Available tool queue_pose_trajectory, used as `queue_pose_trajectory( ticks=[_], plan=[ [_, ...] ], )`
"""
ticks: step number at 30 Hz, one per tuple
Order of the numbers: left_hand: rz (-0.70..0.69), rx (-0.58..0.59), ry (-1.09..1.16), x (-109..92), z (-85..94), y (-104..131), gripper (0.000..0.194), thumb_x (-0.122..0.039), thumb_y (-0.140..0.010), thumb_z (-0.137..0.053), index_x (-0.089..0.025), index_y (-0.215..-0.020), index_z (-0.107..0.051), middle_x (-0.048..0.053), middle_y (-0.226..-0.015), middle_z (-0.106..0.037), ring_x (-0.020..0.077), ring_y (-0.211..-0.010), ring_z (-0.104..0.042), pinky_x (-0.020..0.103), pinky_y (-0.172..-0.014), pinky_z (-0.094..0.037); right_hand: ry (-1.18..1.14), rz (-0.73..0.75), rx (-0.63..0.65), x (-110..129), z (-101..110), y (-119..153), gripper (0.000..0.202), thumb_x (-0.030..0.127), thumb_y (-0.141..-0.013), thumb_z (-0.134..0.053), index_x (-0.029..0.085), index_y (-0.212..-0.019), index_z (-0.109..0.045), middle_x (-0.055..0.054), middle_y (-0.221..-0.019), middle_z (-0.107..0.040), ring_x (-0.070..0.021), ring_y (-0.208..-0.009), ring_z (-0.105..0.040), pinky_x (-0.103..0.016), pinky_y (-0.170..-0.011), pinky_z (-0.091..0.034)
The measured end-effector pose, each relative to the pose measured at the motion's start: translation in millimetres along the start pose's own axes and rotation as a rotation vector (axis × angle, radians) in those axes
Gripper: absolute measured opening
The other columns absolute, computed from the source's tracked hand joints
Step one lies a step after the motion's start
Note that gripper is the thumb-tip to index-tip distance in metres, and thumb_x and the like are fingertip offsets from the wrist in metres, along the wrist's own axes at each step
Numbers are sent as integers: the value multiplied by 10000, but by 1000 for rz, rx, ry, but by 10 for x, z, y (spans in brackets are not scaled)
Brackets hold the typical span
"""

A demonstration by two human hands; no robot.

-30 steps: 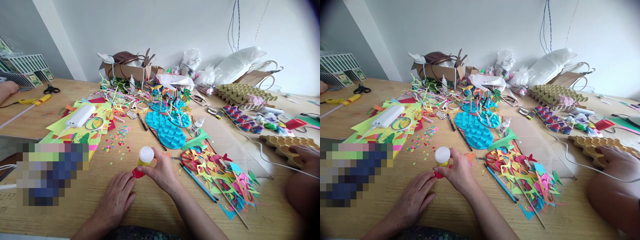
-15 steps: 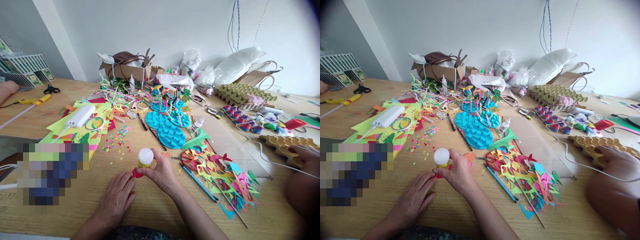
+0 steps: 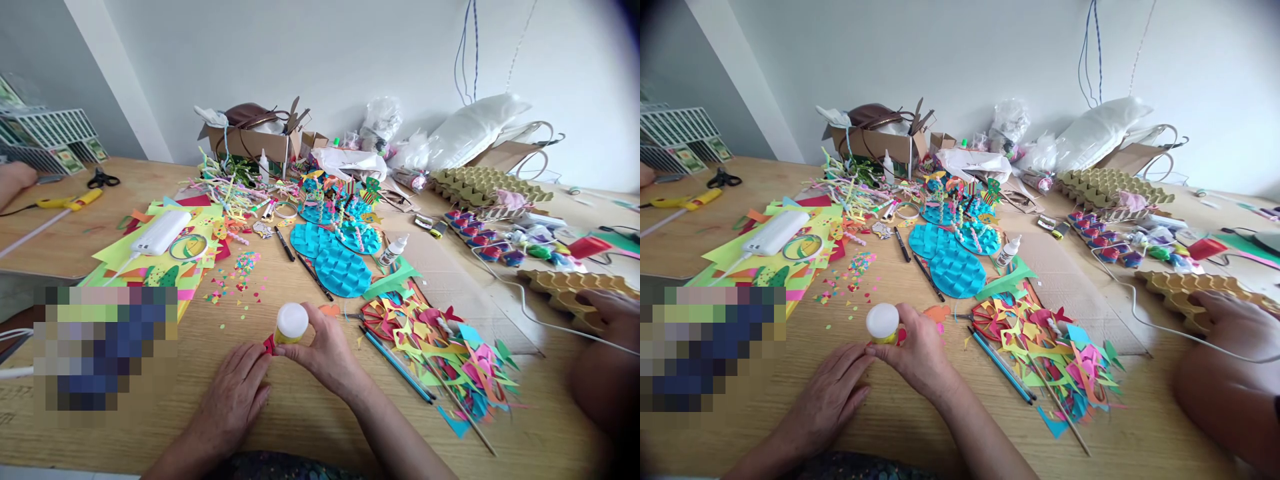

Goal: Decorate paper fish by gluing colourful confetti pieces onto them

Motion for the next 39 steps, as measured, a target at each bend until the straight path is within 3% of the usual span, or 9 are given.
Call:
queue_pose_trajectory(
  ticks=[5, 12, 19, 23, 27, 33, 39],
  plan=[
    [18, 2, 18, 21, -11, 17, 272, -238, -809, -423, -171, -1056, -515, 81, -1095, -546, 219, -1018, -493, 371, -880, -426, 26, -39, -43, -75, 80, -58, 293, 366, -628, -673, 169, -784, -522, 8, -720, -575, -146, -657, -509, -218, -560, -335],
    [3, 11, -4, 21, -41, 24, 301, -246, -800, -449, -167, -1086, -494, 78, -1089, -548, 221, -1020, -490, 375, -880, -427, -12, 62, -10, 67, -67, -53, 281, 340, -625, -678, 179, -793, -521, 15, -728, -575, -137, -652, -509, -210, -564, -335],
    [-4, 9, 14, 19, -32, 18, 286, -245, -802, -441, -156, -1064, -511, 94, -1095, -540, 228, -1015, -491, 385, -873, -431, 36, -31, -45, -56, 53, -67, 326, 365, -595, -701, 174, -796, -529, 11, -727, -585, -149, -663, -514, -216, -562, -339],
    [-6, 13, 17, 14, -28, 14, 288, -236, -800, -443, -156, -1069, -509, 92, -1099, -542, 228, -1015, -493, 384, -869, -437, -16, -9, -34, -48, 2, -96, 320, 353, -587, -707, 176, -799, -544, 11, -737, -595, -151, -668, -521, -223, -573, -355],
    [7, 23, 28, 30, -9, 3, 284, -250, -799, -453, -171, -1065, -517, 83, -1096, -554, 223, -1008, -506, 374, -864, -446, -282, -54, -67, -156, 51, -101, 355, 309, -568, -725, 178, -855, -562, 5, -787, -613, -170, -744, -544, -252, -656, -405],
    [42, 17, 105, 114, 71, -68, 242, -257, -807, -442, -219, -1022, -549, 40, -1037, -604, 184, -928, -568, 303, -826, -480, -998, -231, -196, -498, 191, -69, 378, 276, -574, -731, 188, -903, -568, -7, -846, -644, -183, -792, -590, -311, -729, -451],
    [60, -78, 233, 211, 268, -173, 215, -252, -837, -408, -225, -978, -568, 28, -946, -636, 145, -887, -597, 208, -776, -495, -1353, -400, -329, -755, 139, 8, 278, 279, -597, -727, 173, -815, -591, -21, -807, -669, -175, -744, -621, -300, -686, -490]
  ],
)
Point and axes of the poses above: each hand's wrist, its own y-axis away from the middle knuckle, its own z-axis out of the back of the hand, x = y × z, the point moved 10 cm from there along -y, towards the middle knuckle
